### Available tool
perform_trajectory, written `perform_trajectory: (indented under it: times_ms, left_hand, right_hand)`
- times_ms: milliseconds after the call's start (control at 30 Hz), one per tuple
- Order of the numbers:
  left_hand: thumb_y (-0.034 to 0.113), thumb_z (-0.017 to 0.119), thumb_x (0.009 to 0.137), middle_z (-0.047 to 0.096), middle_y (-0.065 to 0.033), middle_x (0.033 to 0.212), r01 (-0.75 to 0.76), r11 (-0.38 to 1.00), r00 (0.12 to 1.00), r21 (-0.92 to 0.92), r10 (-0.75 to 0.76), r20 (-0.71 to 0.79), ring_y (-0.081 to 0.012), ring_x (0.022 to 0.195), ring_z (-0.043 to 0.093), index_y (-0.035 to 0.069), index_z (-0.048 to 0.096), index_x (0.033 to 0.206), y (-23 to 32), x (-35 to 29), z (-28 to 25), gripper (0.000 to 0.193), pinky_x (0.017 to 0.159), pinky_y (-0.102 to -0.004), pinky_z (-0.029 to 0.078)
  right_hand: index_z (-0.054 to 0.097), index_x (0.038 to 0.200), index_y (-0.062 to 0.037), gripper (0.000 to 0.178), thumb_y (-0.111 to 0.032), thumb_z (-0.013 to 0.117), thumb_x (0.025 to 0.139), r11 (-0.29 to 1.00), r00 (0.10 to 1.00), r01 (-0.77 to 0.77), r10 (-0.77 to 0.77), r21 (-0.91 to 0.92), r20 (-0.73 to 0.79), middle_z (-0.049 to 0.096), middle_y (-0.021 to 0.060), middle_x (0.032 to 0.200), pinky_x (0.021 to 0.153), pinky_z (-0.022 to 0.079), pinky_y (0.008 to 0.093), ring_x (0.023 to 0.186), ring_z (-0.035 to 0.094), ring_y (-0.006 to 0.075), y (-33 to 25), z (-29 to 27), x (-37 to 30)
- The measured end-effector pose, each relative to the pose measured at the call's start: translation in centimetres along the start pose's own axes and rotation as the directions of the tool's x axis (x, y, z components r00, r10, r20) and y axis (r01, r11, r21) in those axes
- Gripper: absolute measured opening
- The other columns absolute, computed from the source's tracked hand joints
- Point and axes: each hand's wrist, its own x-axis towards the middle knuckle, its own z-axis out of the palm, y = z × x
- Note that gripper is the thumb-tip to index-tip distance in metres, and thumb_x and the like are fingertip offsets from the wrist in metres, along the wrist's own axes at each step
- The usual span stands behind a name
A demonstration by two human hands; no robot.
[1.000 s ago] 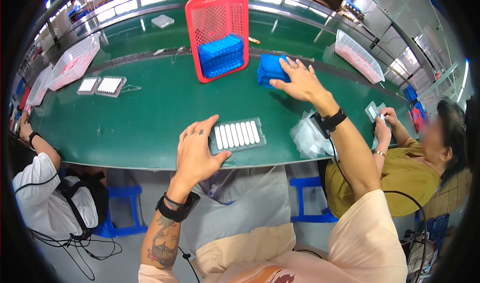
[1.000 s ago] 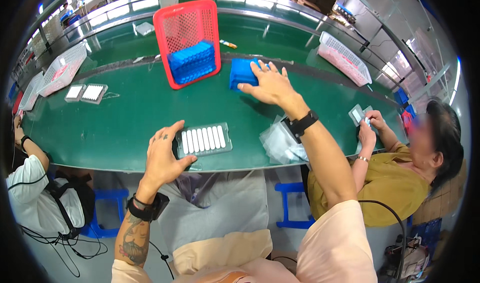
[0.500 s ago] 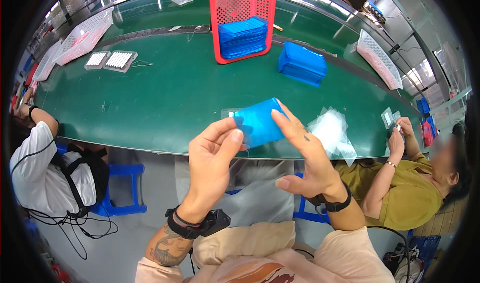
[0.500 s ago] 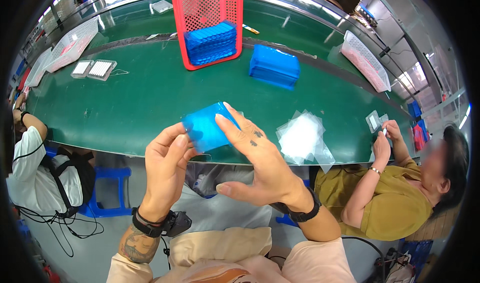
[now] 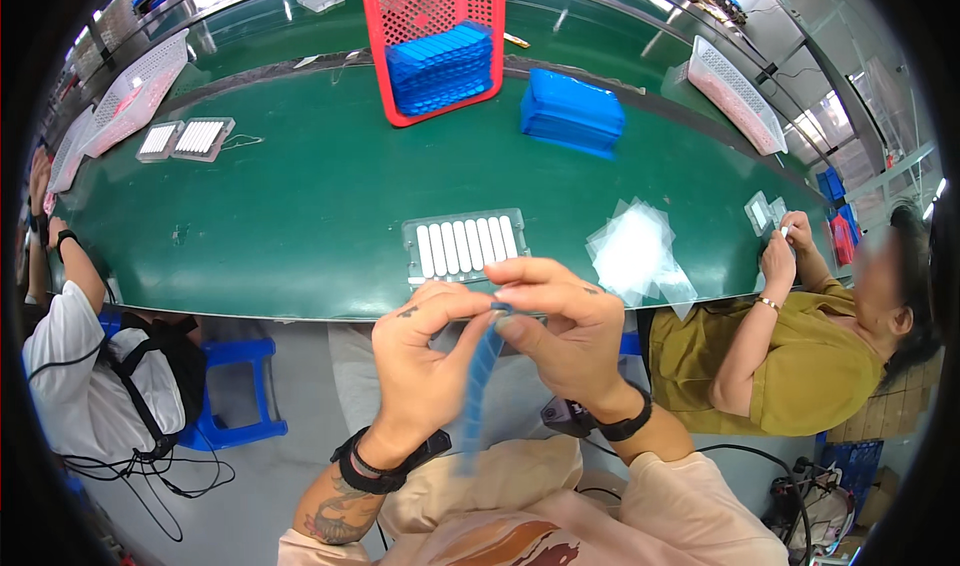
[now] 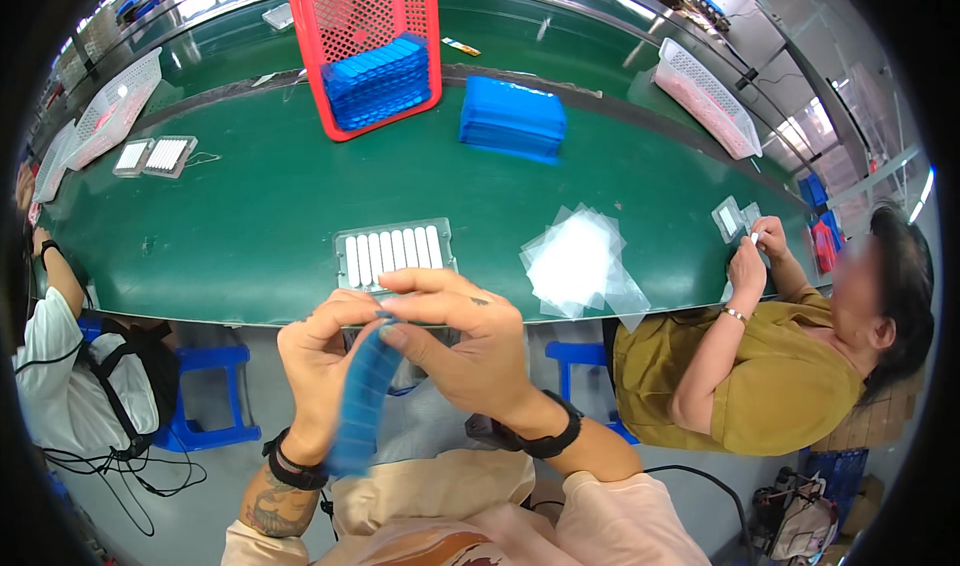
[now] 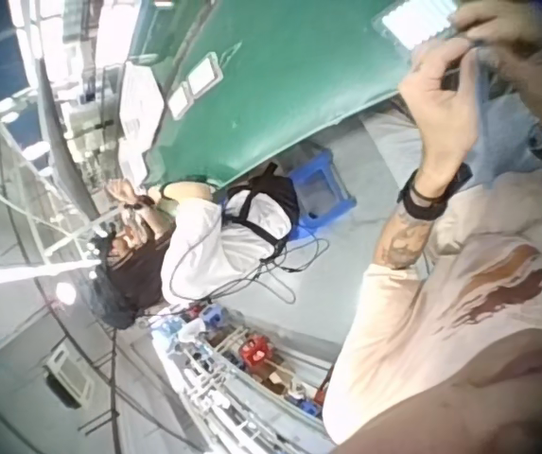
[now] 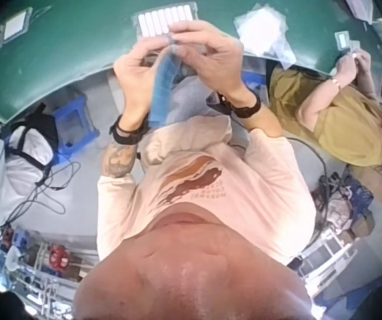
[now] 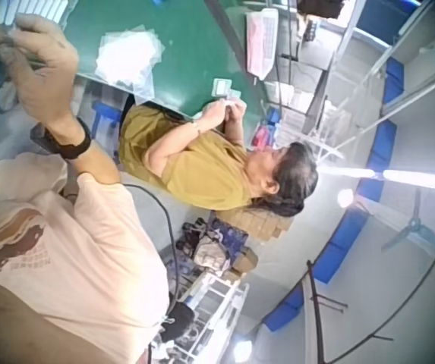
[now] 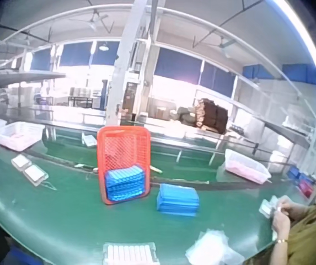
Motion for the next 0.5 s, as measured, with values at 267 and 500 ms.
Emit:
perform_trajectory:
  times_ms: [267,500]
  left_hand:
    - [-0.003,0.066,0.084,0.062,-0.0045,0.081,0.082,0.988,0.956,0.129,-0.042,-0.289,-0.0090,0.074,0.055,-0.003,0.066,0.089,0.4,-1.1,-7.1,0.005,0.066,-0.0226,0.043]
    - [-0.009,0.065,0.066,0.060,-0.0100,0.074,-0.170,0.683,0.968,0.711,0.249,-0.008,-0.0236,0.071,0.057,-0.001,0.067,0.084,6.5,-2.0,-11.1,0.020,0.066,-0.0305,0.044]
  right_hand:
    - [0.068,0.088,-0.0003,0.008,-0.007,0.064,0.089,0.888,0.829,-0.416,0.459,0.196,-0.320,0.072,0.0109,0.090,0.067,0.055,0.0295,0.070,0.067,0.0172,-0.4,-7.1,0.3]
    - [0.066,0.107,-0.0030,0.027,-0.015,0.067,0.082,0.301,0.935,-0.343,0.195,-0.890,-0.295,0.068,0.0127,0.103,0.077,0.051,0.0406,0.090,0.065,0.0256,5.9,-17.1,-1.1]
